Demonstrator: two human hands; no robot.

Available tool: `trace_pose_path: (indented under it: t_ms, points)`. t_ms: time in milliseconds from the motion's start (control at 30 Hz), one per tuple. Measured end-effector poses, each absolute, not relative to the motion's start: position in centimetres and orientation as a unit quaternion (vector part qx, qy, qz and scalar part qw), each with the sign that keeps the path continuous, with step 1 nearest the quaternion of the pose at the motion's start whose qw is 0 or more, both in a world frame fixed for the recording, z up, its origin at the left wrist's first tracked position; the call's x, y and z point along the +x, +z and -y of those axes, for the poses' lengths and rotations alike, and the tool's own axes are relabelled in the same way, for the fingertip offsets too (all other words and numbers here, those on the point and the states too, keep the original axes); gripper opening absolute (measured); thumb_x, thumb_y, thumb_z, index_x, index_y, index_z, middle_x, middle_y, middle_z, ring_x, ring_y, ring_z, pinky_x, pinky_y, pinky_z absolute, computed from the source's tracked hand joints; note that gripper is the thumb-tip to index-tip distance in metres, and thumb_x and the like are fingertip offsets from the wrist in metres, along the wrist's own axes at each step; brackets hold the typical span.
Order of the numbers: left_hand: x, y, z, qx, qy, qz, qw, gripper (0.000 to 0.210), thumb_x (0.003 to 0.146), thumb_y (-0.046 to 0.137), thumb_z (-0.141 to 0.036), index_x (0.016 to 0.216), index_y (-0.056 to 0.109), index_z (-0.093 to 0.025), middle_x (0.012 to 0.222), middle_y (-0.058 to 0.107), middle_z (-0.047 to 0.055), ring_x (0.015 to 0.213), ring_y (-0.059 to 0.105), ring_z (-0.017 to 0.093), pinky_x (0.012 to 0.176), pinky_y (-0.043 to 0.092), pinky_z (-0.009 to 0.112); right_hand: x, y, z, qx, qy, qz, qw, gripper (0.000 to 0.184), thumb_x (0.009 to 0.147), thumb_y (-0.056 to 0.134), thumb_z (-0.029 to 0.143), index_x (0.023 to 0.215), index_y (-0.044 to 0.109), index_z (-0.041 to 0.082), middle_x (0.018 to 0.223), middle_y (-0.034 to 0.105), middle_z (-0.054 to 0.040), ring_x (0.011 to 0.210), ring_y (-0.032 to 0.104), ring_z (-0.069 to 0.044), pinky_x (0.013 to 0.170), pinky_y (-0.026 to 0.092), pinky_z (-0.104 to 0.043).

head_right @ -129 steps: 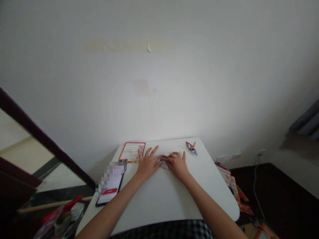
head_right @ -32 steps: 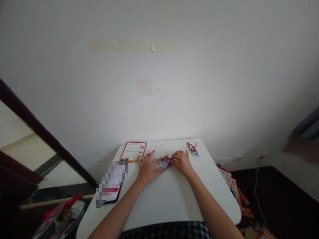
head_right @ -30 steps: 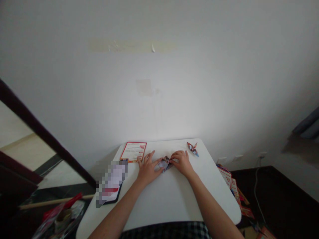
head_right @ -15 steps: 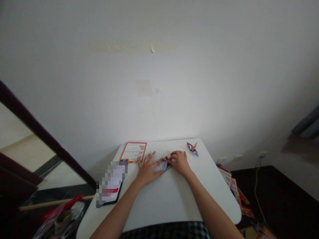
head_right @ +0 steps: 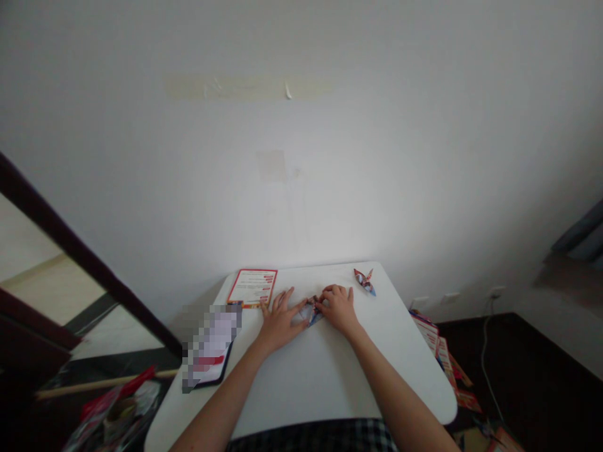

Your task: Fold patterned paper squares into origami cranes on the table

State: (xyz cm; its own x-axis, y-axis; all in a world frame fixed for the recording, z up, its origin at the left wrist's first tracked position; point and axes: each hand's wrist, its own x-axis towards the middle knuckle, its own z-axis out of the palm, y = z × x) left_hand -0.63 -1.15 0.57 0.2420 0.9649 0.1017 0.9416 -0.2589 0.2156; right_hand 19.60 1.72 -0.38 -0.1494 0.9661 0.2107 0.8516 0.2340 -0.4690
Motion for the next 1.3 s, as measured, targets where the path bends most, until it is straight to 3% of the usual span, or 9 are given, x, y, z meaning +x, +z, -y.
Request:
trace_pose_path:
  t_ms: [433,967,1300]
  points:
    - [-0.1,0.4,1.2,0.772,0.133,-0.619,0.046,0.057,0.078,0.054,-0.07,0.132,0.051,-0.053,0.161,0.025,0.0,0.145,0.022,0.036,0.109,0.0,0.075,19.5,-0.5,-1.7,-0.617,0.116,0.738,0.249,0.015,0.087,0.064,0.04,0.089,0.069,0.026,0.118,0.061,-0.003,0.121,0.048,-0.025,0.113,0.011,-0.062]
    - [0.7,0.5,1.7,0.75,0.134,-0.647,0.037,0.057,0.078,0.053,-0.07,0.132,0.05,-0.054,0.161,0.026,0.0,0.143,0.025,0.037,0.107,0.006,0.077,18.7,-0.3,-1.7,-0.643,0.096,0.721,0.238,0.014,0.09,0.059,0.037,0.092,0.067,0.026,0.115,0.059,-0.0038,0.118,0.047,-0.025,0.111,0.015,-0.061]
    - [0.9,0.4,2.4,0.747,0.137,-0.65,0.029,0.059,0.081,0.047,-0.072,0.135,0.049,-0.05,0.16,0.028,0.003,0.144,0.025,0.037,0.109,0.003,0.075,18.6,0.1,-1.6,-0.649,0.096,0.722,0.22,0.016,0.091,0.057,0.038,0.093,0.068,0.026,0.116,0.058,-0.0042,0.119,0.046,-0.025,0.111,0.016,-0.061]
